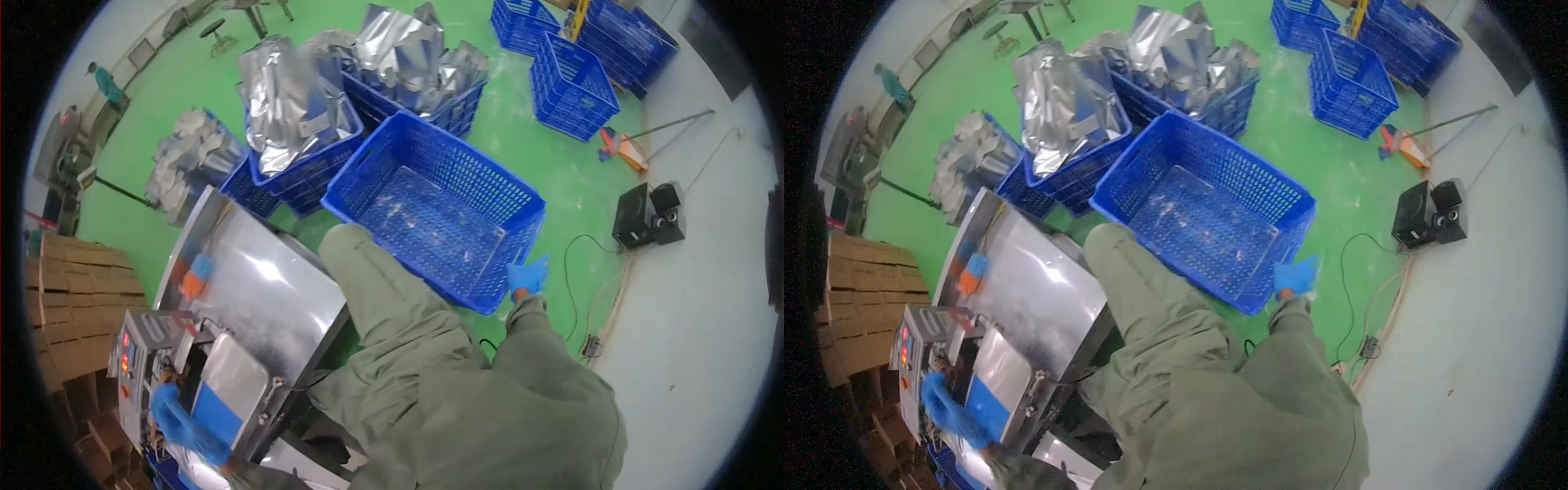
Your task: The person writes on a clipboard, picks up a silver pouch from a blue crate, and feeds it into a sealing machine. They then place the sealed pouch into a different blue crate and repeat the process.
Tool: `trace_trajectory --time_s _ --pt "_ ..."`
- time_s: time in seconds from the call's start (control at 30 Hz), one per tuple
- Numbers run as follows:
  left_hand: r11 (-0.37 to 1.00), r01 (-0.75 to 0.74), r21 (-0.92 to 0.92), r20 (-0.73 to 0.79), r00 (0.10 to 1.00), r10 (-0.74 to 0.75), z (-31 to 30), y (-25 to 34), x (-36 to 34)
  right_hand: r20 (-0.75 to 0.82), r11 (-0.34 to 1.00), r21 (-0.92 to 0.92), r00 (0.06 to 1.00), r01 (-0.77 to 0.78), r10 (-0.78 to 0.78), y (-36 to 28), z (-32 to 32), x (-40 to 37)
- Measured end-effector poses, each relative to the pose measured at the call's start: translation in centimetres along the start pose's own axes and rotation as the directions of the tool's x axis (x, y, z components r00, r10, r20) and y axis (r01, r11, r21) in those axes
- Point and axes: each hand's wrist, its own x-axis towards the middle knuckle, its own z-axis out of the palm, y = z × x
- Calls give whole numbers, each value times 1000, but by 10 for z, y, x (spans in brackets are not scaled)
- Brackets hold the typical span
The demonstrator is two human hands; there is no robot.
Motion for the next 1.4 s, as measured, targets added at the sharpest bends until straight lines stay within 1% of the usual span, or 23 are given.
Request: trace_trajectory --time_s 0.03,0.07,0.13,0.17,0.2,0.27,0.33,0.4,0.5,0.6,0.67,0.7,0.83,0.9,0.97,1.03,1.07,1.17,1.2,1.23,1.27,1.3,1.4 --pt "999 -39 -11 56 998 40 21 21 9 229 978 110 962 -175 147 16 9 1" --pt "997 -75 -20 112 991 76 43 41 16 225 980 97 963 -175 150 29 15 5" --pt "952 -240 -192 183 944 275 85 80 25 565 849 453 825 -273 -35 51 24 -4" --pt "947 -254 -196 184 939 290 99 97 30 455 849 482 890 -216 -31 63 35 -17" --pt "916 -311 -252 238 898 370 112 112 31 450 842 493 893 -217 -33 76 44 -20" --pt "880 -366 -302 293 843 451 123 134 26 255 864 388 938 -320 232 110 55 -29" --pt "845 -392 -365 385 762 520 137 147 25 348 664 594 889 -454 297 101 -22 -37" --pt "848 -344 -404 412 759 504 148 142 18 350 515 702 868 -492 352 155 -19 -51" --pt "893 -232 -387 469 783 407 167 135 6 311 523 678 846 -516 433 238 11 -80" --pt "930 -186 -316 545 767 338 180 115 4 185 491 721 819 -489 543 223 7 -83" --pt "939 -183 -292 555 767 322 188 115 3 157 704 420 809 -573 566 215 18 -75" --pt "940 -175 -292 563 764 316 192 114 3 161 703 421 810 -573 564 207 25 -67" --pt "959 -132 -252 580 773 259 205 113 0 36 609 616 791 -499 611 152 66 11" --pt "969 -110 -222 581 783 222 210 106 -2 -49 406 842 701 -354 711 123 101 69" --pt "981 -99 -164 588 789 178 210 104 -3 -197 548 732 645 -404 738 64 117 123" --pt "994 -87 -69 574 811 111 208 96 -6 -139 256 961 613 -107 778 2 122 183" --pt "996 -73 -51 563 822 89 208 87 -7 -130 254 961 634 -109 762 -16 140 209" --pt "999 10 39 536 844 -29 212 74 -5 -326 688 553 639 -470 697 -21 207 314" --pt "998 24 64 519 853 -54 214 67 -4 -309 698 549 664 -460 681 35 256 359" --pt "990 74 117 512 850 -124 214 58 -3 -362 816 513 794 -268 488 28 317 414" --pt "978 125 170 504 842 -195 215 53 -6 -276 752 573 788 -325 551 4 322 429" --pt "984 -21 179 561 824 -84 223 63 -1 -190 681 625 773 -381 606 -23 314 450" --pt "978 19 207 596 790 -142 241 66 4 -212 849 412 871 -331 443 -73 305 465"
